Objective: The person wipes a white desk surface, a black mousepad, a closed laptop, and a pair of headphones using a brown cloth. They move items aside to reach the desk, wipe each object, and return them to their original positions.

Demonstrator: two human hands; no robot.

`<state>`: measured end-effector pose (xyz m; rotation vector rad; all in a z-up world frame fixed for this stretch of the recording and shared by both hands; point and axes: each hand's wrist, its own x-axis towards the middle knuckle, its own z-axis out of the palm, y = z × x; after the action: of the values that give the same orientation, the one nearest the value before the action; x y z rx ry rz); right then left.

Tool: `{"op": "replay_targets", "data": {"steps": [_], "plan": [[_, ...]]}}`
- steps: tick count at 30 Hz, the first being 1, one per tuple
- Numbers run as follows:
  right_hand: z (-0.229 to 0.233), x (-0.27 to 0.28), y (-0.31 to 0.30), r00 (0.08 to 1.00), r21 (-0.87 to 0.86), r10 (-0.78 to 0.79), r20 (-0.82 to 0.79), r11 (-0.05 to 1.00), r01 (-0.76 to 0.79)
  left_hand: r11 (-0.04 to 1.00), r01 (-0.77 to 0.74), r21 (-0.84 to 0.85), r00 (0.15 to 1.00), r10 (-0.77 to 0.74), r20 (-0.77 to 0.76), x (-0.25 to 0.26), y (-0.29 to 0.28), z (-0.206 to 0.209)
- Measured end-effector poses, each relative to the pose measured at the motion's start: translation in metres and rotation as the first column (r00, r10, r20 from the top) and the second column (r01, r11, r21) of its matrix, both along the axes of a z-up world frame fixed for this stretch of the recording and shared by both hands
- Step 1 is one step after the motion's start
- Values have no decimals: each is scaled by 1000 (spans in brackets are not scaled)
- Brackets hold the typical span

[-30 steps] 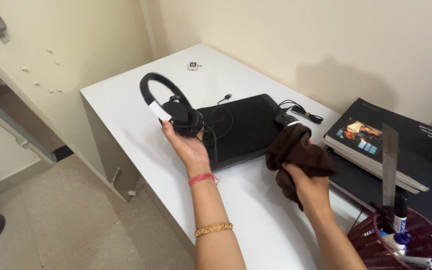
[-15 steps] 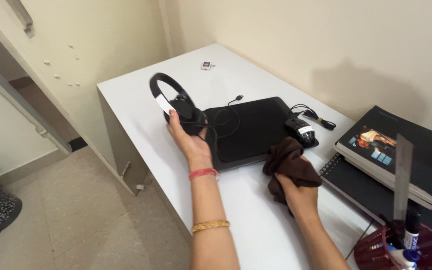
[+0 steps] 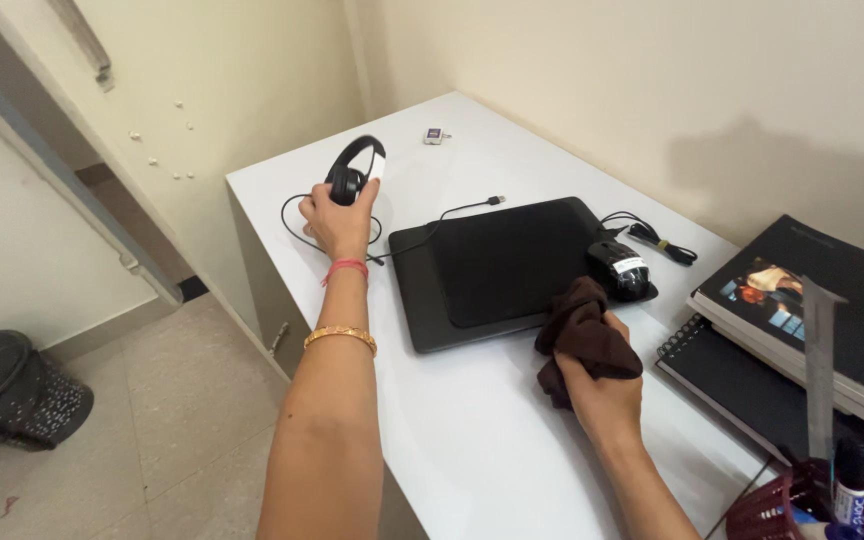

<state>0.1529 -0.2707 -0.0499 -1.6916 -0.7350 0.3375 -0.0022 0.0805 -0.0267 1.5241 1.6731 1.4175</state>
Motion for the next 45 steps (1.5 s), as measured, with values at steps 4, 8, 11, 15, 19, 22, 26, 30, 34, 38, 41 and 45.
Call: {"op": "replay_targets", "data": {"steps": [4, 8, 11, 15, 19, 22, 26, 30, 34, 38, 41, 45], "plan": [[0, 2, 2, 1000, -9, 3, 22, 1000, -3, 1000, 6, -12, 979, -8, -205, 13, -1, -9], [0, 1, 2, 1000, -26, -4, 7, 1000, 5, 996, 60, -71, 934, -81, -349, 20, -8, -14], [2, 0, 3, 1000, -44, -14, -3, 999, 14, 999, 49, -7, 927, -48, -371, 19, -16, -8], [3, 1, 3, 1000, -10, -6, -3, 1000, 6, 999, 24, 24, 942, -14, -334, 26, -42, 2], [-7, 6, 1, 1000, -31, -16, 9, 999, 17, 975, 221, -8, 941, -216, -262, 47, -85, 1], [-14, 9, 1, 1000, 18, 5, 29, 1000, -5, 952, 234, -196, 894, -290, -340, 67, -113, 1], [-18, 14, 4, 994, 176, 37, 101, 983, -54, 967, 158, -201, 922, -217, -321, 76, -131, -3], [-14, 8, 1, 1000, 77, 19, 8, 997, -19, 953, 172, -250, 927, -242, -286, 78, -128, -5], [-2, 4, 0, 999, 23, 4, -32, 1000, -3, 933, 193, -302, 916, -282, -286, 82, -126, -4], [5, 3, -2, 998, 27, 22, -57, 999, -20, 918, 239, -316, 936, -305, -176, 79, -126, 2], [4, 3, -2, 998, 23, 18, -64, 1000, -17, 905, 210, -369, 915, -315, -251, 76, -127, 3], [1, 5, -2, 997, 68, 35, -72, 997, -30, 906, 248, -342, 895, -349, -277, 76, -126, -2]]}}
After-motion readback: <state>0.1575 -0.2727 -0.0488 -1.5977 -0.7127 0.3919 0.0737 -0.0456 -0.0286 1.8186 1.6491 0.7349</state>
